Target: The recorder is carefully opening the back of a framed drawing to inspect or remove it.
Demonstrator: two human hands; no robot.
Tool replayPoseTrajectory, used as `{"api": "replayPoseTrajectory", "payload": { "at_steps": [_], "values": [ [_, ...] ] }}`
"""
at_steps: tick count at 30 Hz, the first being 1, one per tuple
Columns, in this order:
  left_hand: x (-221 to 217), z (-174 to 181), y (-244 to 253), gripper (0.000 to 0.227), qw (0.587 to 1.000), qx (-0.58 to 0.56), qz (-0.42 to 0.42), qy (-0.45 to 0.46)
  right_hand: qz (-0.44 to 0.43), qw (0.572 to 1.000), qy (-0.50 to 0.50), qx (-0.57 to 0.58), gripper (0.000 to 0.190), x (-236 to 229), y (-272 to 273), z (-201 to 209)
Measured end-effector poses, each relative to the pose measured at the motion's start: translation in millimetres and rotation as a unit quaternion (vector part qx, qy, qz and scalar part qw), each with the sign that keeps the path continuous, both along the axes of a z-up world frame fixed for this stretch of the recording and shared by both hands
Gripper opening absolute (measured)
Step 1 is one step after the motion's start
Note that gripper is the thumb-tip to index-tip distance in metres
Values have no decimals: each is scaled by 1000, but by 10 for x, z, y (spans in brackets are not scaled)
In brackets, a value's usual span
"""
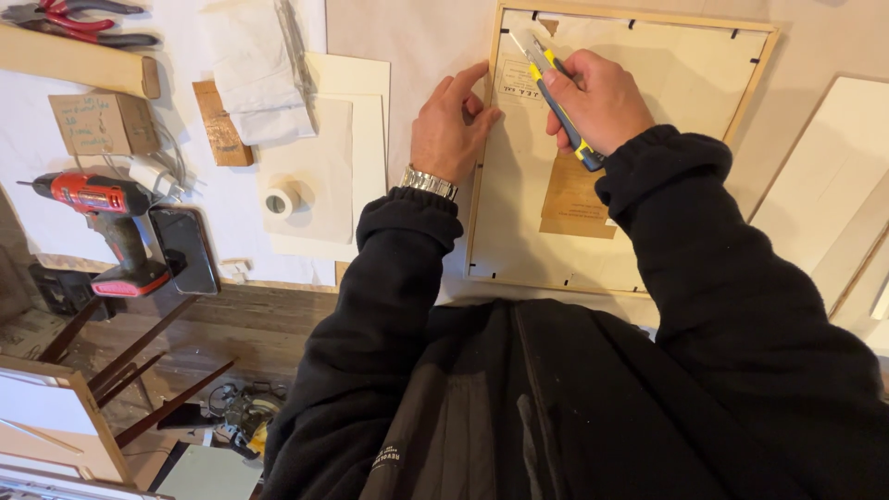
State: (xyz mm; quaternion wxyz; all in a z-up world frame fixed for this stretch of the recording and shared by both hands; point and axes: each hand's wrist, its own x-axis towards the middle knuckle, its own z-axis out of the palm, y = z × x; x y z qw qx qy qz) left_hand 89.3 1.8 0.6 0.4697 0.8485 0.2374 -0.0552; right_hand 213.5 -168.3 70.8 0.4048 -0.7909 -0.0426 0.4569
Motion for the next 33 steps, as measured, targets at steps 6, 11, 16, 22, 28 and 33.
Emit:
{"api": "replayPoseTrajectory", "payload": {
  "at_steps": [6,11,16,22,28,33],
  "values": [
    [-8,21,-7,56,1000,1,6,-4,-10,1000,5,11,27,-4,-33,-87],
    [-1,18,-6,57,1000,0,5,-1,-4,1000,0,-16,27,9,32,-6],
    [8,40,0,57,1000,-4,5,4,6,999,-9,-30,27,16,44,29],
    [17,37,7,57,1000,-4,2,6,-6,1000,10,-16,27,28,70,37],
    [1,54,7,57,1000,-8,-3,7,-28,996,55,69,25,20,-86,-215],
    [109,22,53,51,1000,20,-11,-17,-127,979,31,155,28,-7,-133,-263]
  ]
}}
